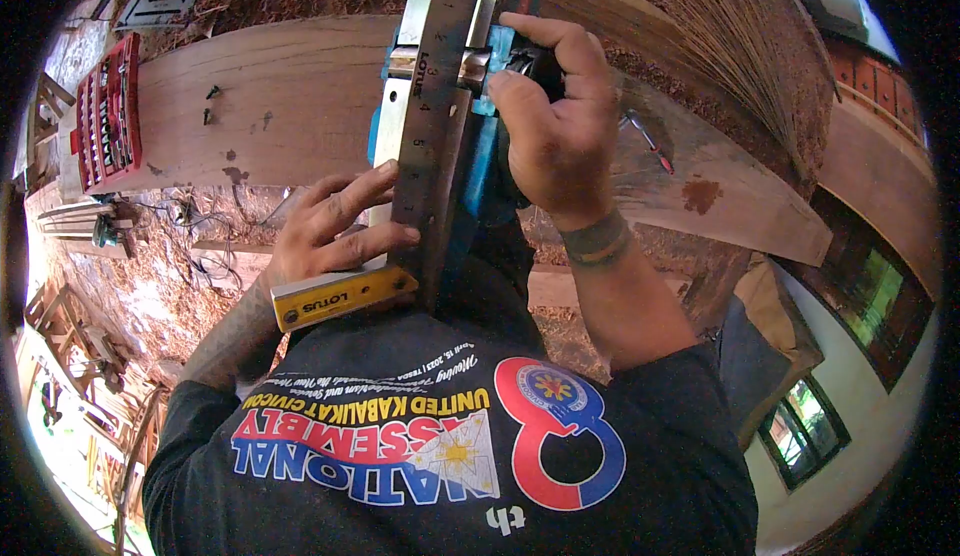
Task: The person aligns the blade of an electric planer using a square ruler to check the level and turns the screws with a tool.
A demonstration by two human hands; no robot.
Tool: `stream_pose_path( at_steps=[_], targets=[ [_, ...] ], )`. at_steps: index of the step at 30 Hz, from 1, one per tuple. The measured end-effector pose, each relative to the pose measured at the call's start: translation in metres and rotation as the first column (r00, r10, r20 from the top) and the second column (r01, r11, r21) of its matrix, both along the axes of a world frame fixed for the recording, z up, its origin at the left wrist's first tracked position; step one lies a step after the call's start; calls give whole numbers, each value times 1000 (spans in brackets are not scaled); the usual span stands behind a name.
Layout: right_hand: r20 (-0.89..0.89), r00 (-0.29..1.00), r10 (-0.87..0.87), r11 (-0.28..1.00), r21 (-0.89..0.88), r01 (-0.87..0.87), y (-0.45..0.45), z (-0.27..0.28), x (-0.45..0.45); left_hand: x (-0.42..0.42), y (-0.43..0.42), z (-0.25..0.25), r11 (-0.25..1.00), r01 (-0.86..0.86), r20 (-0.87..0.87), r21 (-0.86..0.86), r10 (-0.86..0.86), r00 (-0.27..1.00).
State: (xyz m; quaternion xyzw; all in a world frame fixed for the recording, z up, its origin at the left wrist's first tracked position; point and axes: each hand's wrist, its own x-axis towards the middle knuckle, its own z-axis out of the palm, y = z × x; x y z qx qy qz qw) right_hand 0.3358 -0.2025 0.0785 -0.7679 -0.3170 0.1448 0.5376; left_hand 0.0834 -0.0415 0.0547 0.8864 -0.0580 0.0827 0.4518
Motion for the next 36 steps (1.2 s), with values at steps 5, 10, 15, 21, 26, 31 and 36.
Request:
stream_pose_path(
  at_steps=[5,10,15,21,26,31,36],
  targets=[
    [5,1000,-12,1000,18,12,2,0,-1,0,-1,1,1000,-3,1,2,3,1000],
    [-5,1000,-14,1000,18,14,2,-2,0,4,-2,0,999,-34,78,36,31,996],
    [-39,999,-13,999,34,14,2,-1,-1,2,-4,2,999,-32,37,-3,32,999],
    [0,1000,-13,1000,19,13,2,-1,0,-1,-4,1,1000,-11,-11,-12,11,1000],
    [-5,1000,-16,1000,18,16,2,-2,0,0,-3,0,1000,-7,9,-18,7,1000],
    [-34,999,-38,999,19,38,3,-3,-1,1,-1,1,1000,-4,12,5,4,1000],
    [-13,999,-34,999,23,35,3,-4,0,2,-2,1,1000,-13,23,23,12,1000]
  ],
)
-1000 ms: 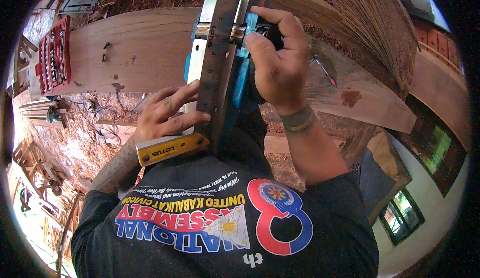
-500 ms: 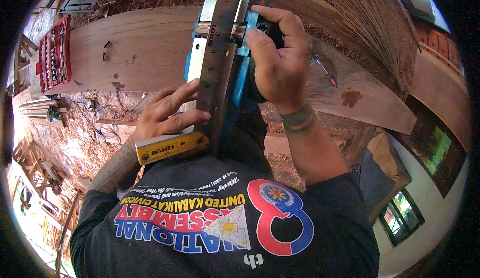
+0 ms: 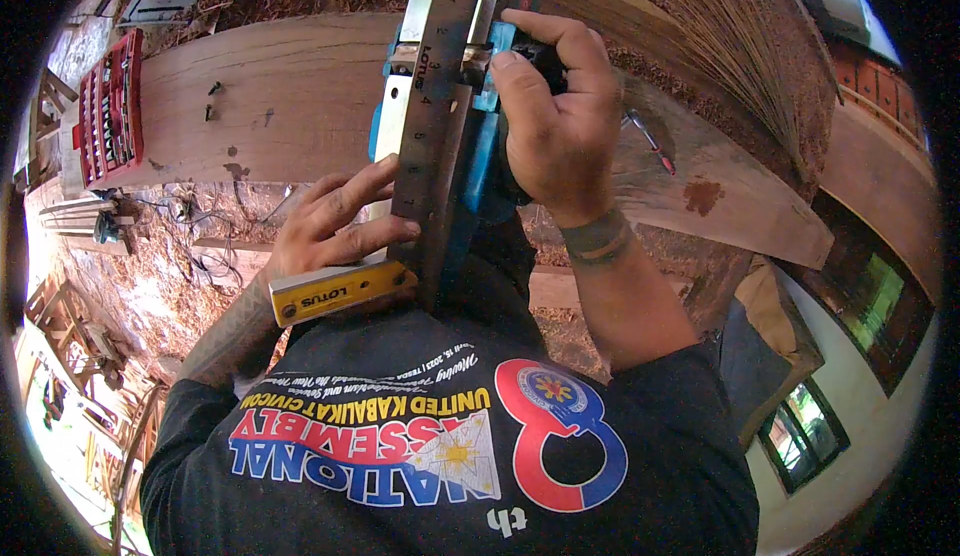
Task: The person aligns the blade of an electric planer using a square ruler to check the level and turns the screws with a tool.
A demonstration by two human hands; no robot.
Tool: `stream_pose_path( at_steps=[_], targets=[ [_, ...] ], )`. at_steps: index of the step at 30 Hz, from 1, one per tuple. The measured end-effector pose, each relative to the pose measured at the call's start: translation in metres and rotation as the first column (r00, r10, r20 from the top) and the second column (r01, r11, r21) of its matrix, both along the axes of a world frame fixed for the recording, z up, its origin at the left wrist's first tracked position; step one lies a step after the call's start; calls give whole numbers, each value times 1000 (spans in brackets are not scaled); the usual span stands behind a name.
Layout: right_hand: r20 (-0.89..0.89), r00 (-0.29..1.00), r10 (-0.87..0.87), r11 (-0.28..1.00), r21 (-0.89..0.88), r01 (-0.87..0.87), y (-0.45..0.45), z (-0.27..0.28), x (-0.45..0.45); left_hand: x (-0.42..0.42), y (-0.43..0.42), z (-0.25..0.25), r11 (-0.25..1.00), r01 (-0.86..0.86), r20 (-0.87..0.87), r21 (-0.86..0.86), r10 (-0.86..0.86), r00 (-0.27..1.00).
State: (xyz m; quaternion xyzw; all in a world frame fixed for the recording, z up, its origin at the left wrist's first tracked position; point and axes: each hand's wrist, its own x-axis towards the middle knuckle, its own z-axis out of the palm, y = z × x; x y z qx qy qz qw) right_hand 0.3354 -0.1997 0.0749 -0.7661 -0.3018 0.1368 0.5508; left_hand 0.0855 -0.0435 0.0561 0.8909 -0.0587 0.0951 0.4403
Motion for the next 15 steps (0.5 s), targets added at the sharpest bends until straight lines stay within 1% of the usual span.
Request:
stream_pose_path(
  at_steps=[7,10,13,15],
  targets=[
    [-55,998,-11,1000,13,12,2,3,-2,0,0,2,1000,-5,-10,-20,5,1000],
    [65,997,28,1000,-3,-28,0,1,1,1,-1,0,999,-25,0,-28,25,1000],
    [-25,1000,18,1000,0,-18,-1,2,0,1,-1,-1,999,-34,9,-36,35,999],
    [6,1000,30,1000,1,-30,-1,2,1,1,-1,-1,999,-33,14,-37,33,999]
  ],
)
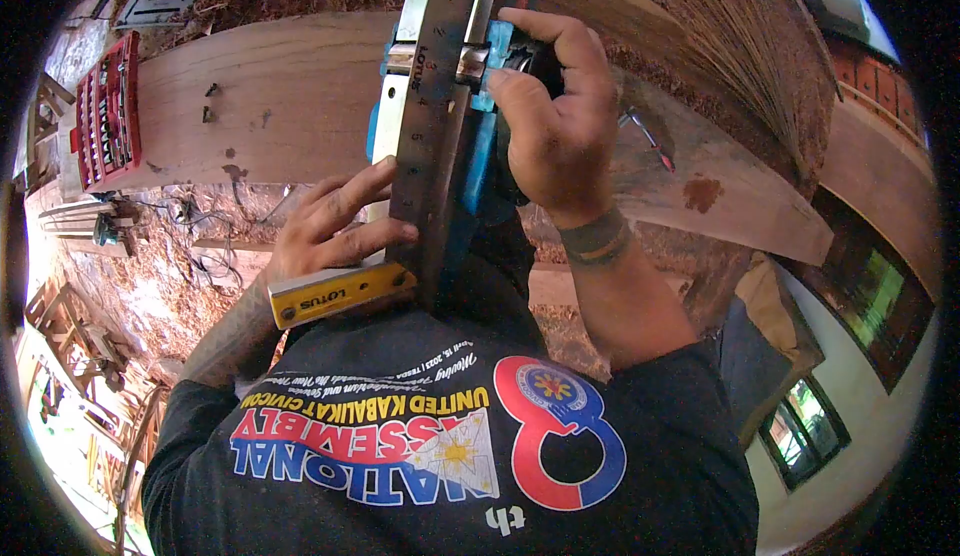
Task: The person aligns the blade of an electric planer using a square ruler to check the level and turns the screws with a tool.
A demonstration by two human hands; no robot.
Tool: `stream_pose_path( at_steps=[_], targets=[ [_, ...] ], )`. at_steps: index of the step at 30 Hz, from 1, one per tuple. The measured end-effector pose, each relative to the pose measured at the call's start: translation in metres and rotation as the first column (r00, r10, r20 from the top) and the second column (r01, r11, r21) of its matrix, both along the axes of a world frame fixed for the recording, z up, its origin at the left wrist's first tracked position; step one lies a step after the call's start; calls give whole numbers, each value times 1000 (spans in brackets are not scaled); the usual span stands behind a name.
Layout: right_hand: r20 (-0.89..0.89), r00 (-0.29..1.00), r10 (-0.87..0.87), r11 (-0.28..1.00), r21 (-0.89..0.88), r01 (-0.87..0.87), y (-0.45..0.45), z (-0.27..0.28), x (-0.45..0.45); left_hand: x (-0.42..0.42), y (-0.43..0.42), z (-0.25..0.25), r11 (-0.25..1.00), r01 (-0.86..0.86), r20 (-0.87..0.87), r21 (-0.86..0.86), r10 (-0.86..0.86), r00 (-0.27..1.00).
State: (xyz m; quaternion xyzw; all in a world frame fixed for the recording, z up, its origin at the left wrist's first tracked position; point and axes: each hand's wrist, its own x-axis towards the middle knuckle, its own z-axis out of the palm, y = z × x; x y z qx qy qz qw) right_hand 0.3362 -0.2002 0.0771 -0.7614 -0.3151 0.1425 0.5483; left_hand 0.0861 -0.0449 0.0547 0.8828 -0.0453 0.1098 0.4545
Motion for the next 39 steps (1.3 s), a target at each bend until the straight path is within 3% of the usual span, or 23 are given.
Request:
stream_pose_path(
  at_steps=[4,7,8,10,13,14,19,23,29,32,34,36,39],
  targets=[
    [82,996,32,999,-17,-31,-3,-5,4,-2,0,0,1000,7,-14,-25,-7,1000],
    [-68,998,11,1000,3,-11,-1,1,1,-2,0,-4,1000,10,4,4,-10,1000],
    [-42,999,5,1000,-31,-7,-1,3,1,0,2,-8,999,10,25,31,-11,1000],
    [26,1000,-8,996,-94,10,-1,8,-1,4,-1,-9,999,-24,57,-35,26,998],
    [-38,999,-37,999,-14,36,2,10,-7,4,-8,-14,990,-21,68,-139,30,997],
    [55,998,-31,999,-9,31,0,7,-7,4,-12,-15,978,-11,49,-208,21,999],
    [65,998,-25,1000,10,25,1,6,-9,7,-17,-29,927,76,52,-367,-62,997],
    [-52,996,-68,998,5,68,1,8,-15,4,-25,-47,894,111,86,-435,-82,993],
    [264,964,25,991,-135,11,-2,15,-20,4,-27,-42,875,115,81,-470,-87,993],
    [159,987,10,997,-71,1,-1,9,-17,6,-27,-39,882,111,109,-458,-68,992],
    [131,991,-8,999,-51,15,0,6,-16,4,-32,-36,750,12,-83,-662,-89,993],
    [115,993,-14,998,-57,20,-1,5,-17,3,-33,-35,746,3,-83,-666,-78,993],
    [103,995,8,997,-74,0,-2,7,-16,8,-27,-35,890,87,113,-447,-40,993]
  ],
)
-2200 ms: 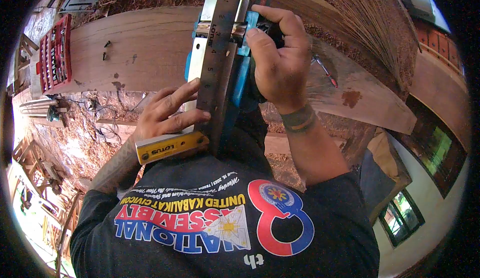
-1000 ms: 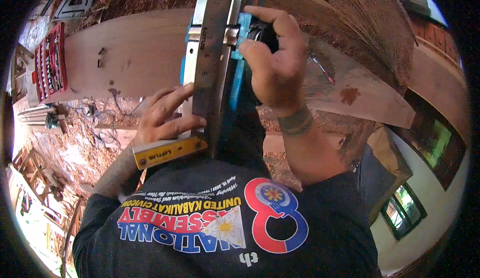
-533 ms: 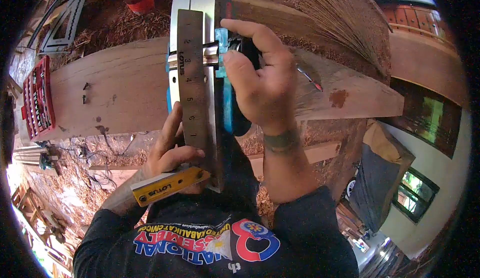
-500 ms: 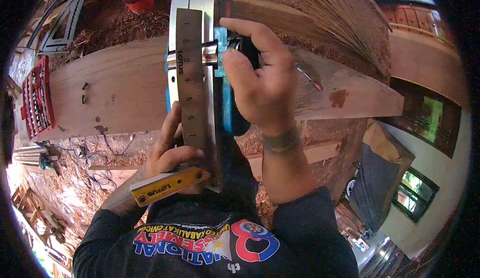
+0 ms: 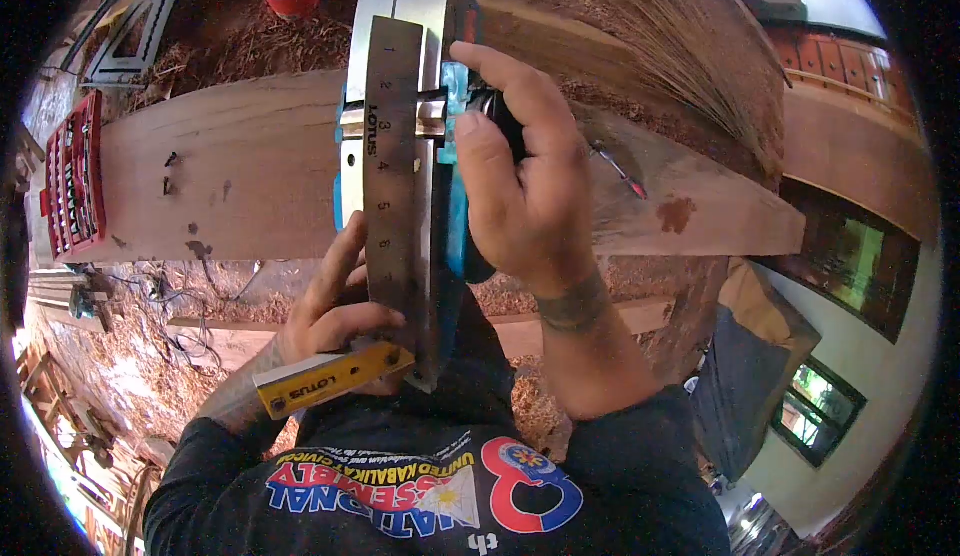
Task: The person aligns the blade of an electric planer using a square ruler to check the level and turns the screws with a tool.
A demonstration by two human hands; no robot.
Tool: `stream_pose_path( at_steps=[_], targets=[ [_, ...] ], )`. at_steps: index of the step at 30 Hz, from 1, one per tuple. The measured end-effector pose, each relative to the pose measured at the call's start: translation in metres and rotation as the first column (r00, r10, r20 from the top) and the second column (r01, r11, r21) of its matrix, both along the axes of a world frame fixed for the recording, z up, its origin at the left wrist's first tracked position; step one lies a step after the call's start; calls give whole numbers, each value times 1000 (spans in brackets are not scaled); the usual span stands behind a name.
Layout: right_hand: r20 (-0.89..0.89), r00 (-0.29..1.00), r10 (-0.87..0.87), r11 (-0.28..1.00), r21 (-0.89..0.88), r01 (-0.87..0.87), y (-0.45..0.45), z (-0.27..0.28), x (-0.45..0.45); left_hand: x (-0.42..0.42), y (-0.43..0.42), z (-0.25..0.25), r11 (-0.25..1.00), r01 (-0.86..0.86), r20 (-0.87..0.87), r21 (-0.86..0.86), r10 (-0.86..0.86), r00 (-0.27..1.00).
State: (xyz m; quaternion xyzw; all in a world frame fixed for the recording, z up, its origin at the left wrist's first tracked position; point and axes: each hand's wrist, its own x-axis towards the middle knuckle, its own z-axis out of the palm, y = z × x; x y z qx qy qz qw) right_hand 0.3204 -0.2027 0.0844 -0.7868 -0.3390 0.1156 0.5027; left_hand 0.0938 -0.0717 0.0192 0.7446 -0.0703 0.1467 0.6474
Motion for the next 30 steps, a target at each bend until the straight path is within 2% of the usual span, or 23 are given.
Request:
stream_pose_path(
  at_steps=[4,7,9,13,15,19,22,25,28,30],
  targets=[
    [17,1000,24,1000,-16,-23,-2,-2,3,-1,-2,-4,1000,-4,-5,28,4,1000],
    [25,999,30,999,-39,-29,-2,0,4,-4,-1,2,985,42,-189,-169,-75,979],
    [7,1000,27,999,-42,-27,-2,2,4,-4,-1,3,978,46,-230,-202,-93,969],
    [-23,1000,19,999,-29,-20,-2,2,4,-1,-4,-4,999,-15,-32,51,17,999],
    [-6,1000,27,999,-29,-27,-2,2,5,-2,-6,-6,995,-42,20,93,41,999],
    [16,999,35,999,-39,-34,-2,2,7,-2,-12,-7,997,-69,19,17,69,997],
    [-11,1000,11,999,-47,-12,-2,3,4,-3,-12,-9,996,-69,25,51,68,997],
    [-22,999,32,998,-44,-33,-3,4,1,-7,-7,-6,990,-38,2,136,38,999],
    [14,998,64,998,-5,-64,-5,-5,4,-19,-10,-11,999,25,-173,40,-18,985],
    [13,998,62,998,-10,-62,-6,-5,3,-22,-13,-13,999,32,-217,8,-30,976]
  ],
)
